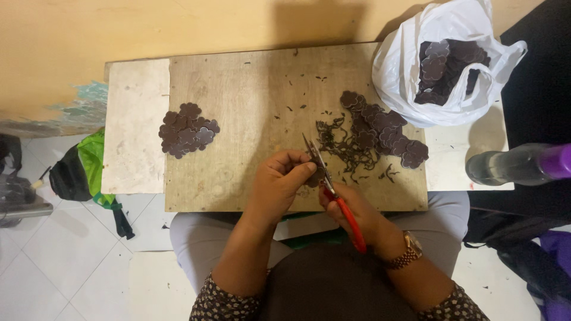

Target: The person sits on the floor and uses red-handled scissors to trim the edges of dark brown flower-shaped pieces. They pick up each piece, cut along the perimeter, and place the finished pieces into a white plastic bag on the table.

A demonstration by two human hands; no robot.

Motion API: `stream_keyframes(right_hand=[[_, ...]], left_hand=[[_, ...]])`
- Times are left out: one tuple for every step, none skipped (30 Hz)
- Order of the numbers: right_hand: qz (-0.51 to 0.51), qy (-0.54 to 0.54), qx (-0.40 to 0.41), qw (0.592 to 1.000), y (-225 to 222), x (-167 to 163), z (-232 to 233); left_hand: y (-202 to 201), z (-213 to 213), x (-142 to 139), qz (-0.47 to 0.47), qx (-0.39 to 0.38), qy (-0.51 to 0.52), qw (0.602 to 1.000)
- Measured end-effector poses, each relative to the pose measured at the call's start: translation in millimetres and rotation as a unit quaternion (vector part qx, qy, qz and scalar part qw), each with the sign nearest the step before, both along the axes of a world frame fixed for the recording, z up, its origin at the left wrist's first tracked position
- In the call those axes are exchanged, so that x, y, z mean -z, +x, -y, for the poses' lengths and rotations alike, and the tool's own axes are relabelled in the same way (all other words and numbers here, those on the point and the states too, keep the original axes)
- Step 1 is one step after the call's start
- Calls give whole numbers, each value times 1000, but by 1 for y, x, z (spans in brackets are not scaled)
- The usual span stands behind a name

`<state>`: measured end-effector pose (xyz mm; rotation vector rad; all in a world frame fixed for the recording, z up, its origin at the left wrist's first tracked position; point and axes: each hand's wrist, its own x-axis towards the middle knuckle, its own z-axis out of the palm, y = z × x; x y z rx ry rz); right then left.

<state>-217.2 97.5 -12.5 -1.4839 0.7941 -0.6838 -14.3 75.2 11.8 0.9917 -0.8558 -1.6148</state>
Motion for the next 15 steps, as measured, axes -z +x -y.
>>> stream_keyframes(right_hand=[[-2,-7,-1,1000,1,0,-5],[-4,-15,-3,1000,4,0,-8],[-6,-14,0,1000,4,0,-13],[-8,-13,3,1000,5,0,-19],[-10,-12,5,1000,6,0,-25],[-13,-9,5,1000,7,0,-29],[-16,-6,5,1000,7,0,-33],[-18,-3,5,1000,7,-1,-35],[-15,-9,2,1000,5,-2,-37],[-11,-14,-2,1000,3,-3,-40],[-7,-20,-6,1000,2,-5,-39],[0,-23,-11,1000,0,-6,-40],[7,-26,-16,1000,-4,-8,-40],[14,-29,-22,999,-7,-9,-38],[19,-33,-27,999,-7,-9,-39]], left_hand=[[2,-5,1,-3,1,0,1000],[5,-9,2,-7,1,0,1000],[6,-14,3,1,0,1,1000],[7,-20,4,9,-2,3,1000],[8,-26,4,17,-3,4,1000],[8,-30,4,14,-1,6,1000],[8,-34,4,12,1,8,1000],[7,-35,5,9,3,11,1000],[5,-38,5,4,1,5,1000],[2,-41,5,-1,0,-1,1000],[0,-40,5,-5,-1,-7,1000],[-2,-41,5,2,-4,-2,1000],[-6,-40,5,8,-7,3,1000],[-9,-38,5,15,-9,8,1000],[-9,-39,5,13,-11,6,1000]])
